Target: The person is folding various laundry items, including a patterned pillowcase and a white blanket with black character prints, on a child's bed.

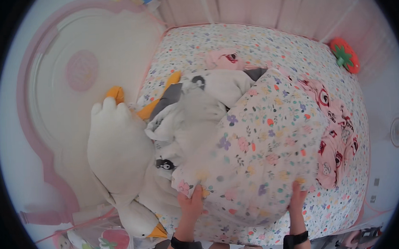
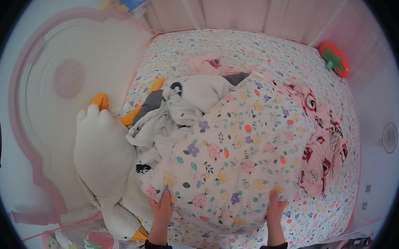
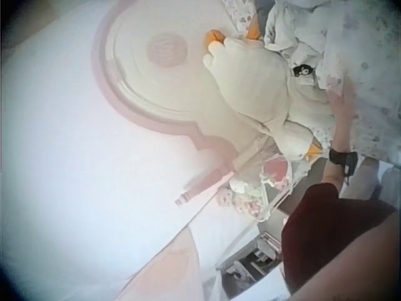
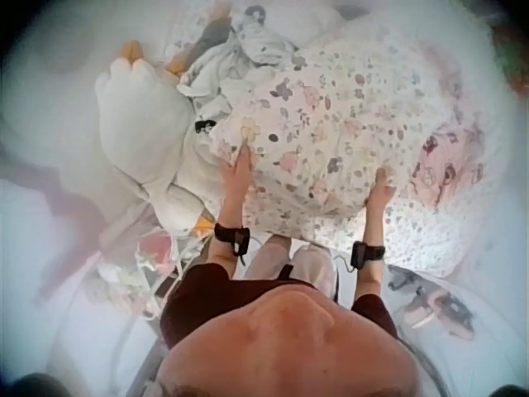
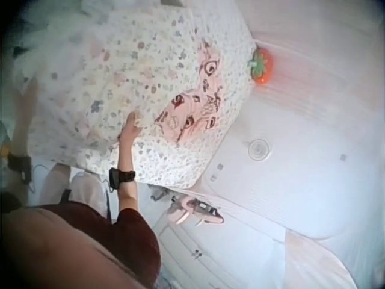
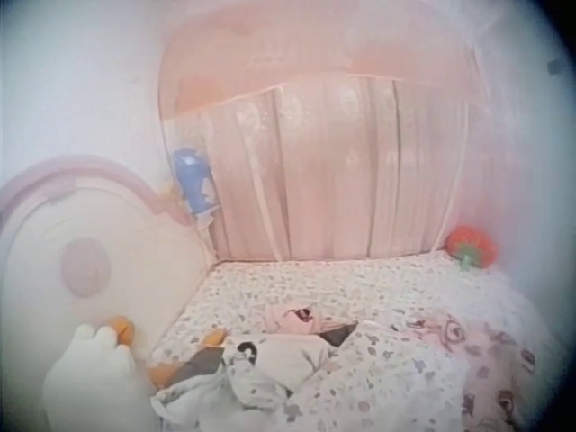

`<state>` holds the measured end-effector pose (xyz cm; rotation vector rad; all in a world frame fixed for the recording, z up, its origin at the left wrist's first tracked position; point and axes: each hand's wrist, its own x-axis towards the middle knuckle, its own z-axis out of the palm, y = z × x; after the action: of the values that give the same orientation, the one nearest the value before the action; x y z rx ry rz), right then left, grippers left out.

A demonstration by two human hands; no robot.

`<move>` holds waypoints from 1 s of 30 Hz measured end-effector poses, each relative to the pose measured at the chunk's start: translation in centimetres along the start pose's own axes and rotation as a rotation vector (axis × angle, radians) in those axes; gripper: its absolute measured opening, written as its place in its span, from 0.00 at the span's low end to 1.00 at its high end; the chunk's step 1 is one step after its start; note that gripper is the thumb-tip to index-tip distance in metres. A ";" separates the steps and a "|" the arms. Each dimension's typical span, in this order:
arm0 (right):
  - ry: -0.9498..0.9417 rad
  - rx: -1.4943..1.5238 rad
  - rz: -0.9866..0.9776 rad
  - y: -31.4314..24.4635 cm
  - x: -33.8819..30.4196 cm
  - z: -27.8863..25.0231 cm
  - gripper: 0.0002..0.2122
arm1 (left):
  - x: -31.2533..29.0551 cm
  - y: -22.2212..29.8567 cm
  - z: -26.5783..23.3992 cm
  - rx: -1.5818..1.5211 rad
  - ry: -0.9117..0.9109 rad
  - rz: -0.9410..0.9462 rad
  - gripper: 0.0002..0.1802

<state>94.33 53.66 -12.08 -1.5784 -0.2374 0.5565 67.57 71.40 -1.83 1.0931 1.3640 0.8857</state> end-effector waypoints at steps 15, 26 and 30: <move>-0.374 -0.195 -0.550 -22.2 6.6 36.5 0.20 | 21.8 14.5 -10.6 -0.190 0.741 0.677 0.27; -1.056 -1.120 -0.136 1.6 13.8 50.0 0.41 | 32.5 0.2 -9.6 0.800 -0.270 0.099 0.43; -1.142 -1.111 0.029 4.1 7.3 51.4 0.49 | 31.7 -9.5 -12.0 0.959 -0.194 0.011 0.46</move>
<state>74.95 101.70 -17.48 -2.1033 -1.5977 1.4733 56.16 99.87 -19.10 1.8400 1.6446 0.0647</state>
